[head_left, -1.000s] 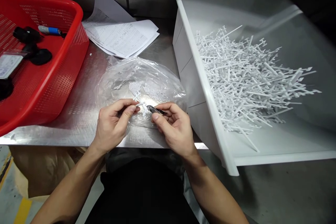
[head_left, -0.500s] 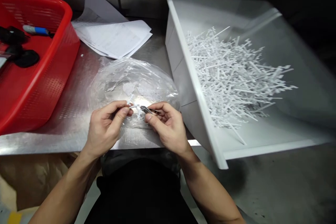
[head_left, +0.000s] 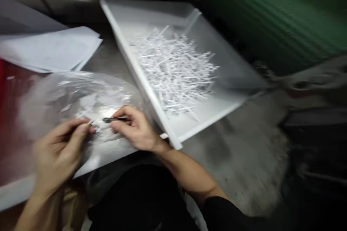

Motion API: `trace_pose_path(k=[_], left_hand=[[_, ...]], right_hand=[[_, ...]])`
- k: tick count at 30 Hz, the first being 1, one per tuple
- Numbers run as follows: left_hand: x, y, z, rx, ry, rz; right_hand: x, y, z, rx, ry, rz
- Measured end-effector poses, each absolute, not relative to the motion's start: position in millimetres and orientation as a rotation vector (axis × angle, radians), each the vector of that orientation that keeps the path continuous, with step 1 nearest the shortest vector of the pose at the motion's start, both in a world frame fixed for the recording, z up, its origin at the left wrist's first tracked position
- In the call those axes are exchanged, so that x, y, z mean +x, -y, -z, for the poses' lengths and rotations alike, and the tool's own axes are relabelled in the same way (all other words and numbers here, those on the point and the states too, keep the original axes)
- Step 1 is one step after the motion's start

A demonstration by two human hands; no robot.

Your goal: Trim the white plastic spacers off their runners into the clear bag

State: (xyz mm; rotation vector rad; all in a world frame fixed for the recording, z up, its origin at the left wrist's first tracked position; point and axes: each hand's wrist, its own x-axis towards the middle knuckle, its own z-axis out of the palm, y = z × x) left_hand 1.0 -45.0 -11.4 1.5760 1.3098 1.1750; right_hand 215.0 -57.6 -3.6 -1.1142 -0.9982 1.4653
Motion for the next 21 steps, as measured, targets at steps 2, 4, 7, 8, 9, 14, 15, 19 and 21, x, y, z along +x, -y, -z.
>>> trace_pose_path(k=[2,4,7,8,9,14,15,19,21], left_hand=[[16,48,2,1.632,-1.417,-1.178],[21,45,1,1.645,-1.417,-1.140],[19,42,2,1.624,-1.369,-1.108],[18,42,2,1.622,-1.365,-1.109],[17,43,2,1.623,-1.364,-1.106],[19,43,4,1.577,-1.375,-1.135],[20,43,4,1.548,-1.378,-1.166],[25,47,4,1.446,-1.361,-1.368],[26,49,1,1.437,-1.338,-1.446]], right_hand=[[216,60,4,-1.070,0.962,-1.507],[218,58,7,-1.065,0.951,-1.505],[218,54,8,-1.081,0.965,-1.497],[217,54,8,-1.086,0.966,-1.493],[217,54,7,-1.091,0.965,-1.489],[214,55,6,-1.140,0.942,-1.443],[214,55,6,-1.151,0.927,-1.424],[215,55,7,-1.165,0.857,-1.372],[216,54,7,-1.161,0.843,-1.373]])
